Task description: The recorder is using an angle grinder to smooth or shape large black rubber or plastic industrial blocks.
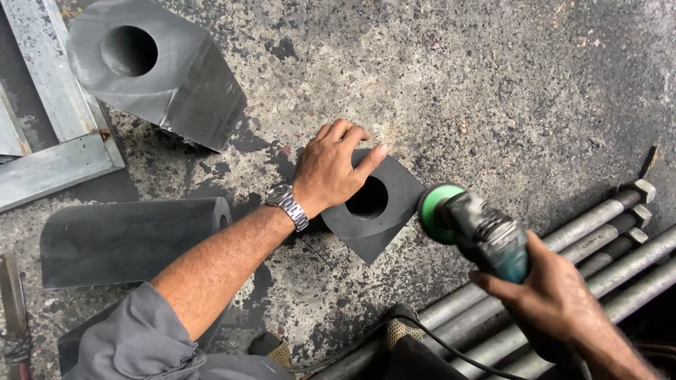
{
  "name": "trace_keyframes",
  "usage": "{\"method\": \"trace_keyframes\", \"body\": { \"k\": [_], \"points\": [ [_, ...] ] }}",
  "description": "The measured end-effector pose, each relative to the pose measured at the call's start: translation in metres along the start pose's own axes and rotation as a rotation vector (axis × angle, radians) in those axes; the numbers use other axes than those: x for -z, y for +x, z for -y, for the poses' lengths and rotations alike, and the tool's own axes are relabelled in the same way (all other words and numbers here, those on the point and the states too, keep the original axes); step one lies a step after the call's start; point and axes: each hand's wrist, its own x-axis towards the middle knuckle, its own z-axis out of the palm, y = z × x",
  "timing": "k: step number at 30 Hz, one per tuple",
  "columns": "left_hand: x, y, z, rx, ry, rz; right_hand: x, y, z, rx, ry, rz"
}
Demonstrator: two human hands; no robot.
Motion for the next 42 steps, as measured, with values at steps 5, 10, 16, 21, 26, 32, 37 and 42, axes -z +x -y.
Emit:
{"method": "trace_keyframes", "body": {
  "k": [5,10,16,21,26,32,37,42],
  "points": [
    [0.001,0.001,-0.001,0.028,0.007,0.016,0.001,0.002,-0.013,-0.126,0.144,-0.161],
    [-0.003,0.002,0.005,0.036,-0.057,0.005,-0.009,-0.019,0.021,0.055,0.072,-0.178],
    [-0.002,0.002,0.005,0.151,-0.205,0.004,-0.012,-0.025,0.045,-0.107,-0.094,-0.075],
    [-0.008,0.003,0.012,0.164,-0.293,-0.046,-0.022,-0.037,0.069,-0.079,-0.184,-0.042],
    [-0.008,0.003,0.012,0.183,-0.3,-0.034,-0.028,-0.045,0.082,0.06,-0.319,-0.008],
    [-0.013,0.007,0.015,0.224,-0.275,0.023,-0.017,-0.046,0.085,-0.101,-0.274,-0.084],
    [-0.019,0.007,0.02,0.202,-0.322,0.036,-0.031,-0.042,0.098,0.016,-0.351,0.021],
    [-0.019,0.003,0.02,0.21,-0.343,0.048,-0.027,-0.047,0.101,0.05,-0.344,-0.015]
  ]
}}
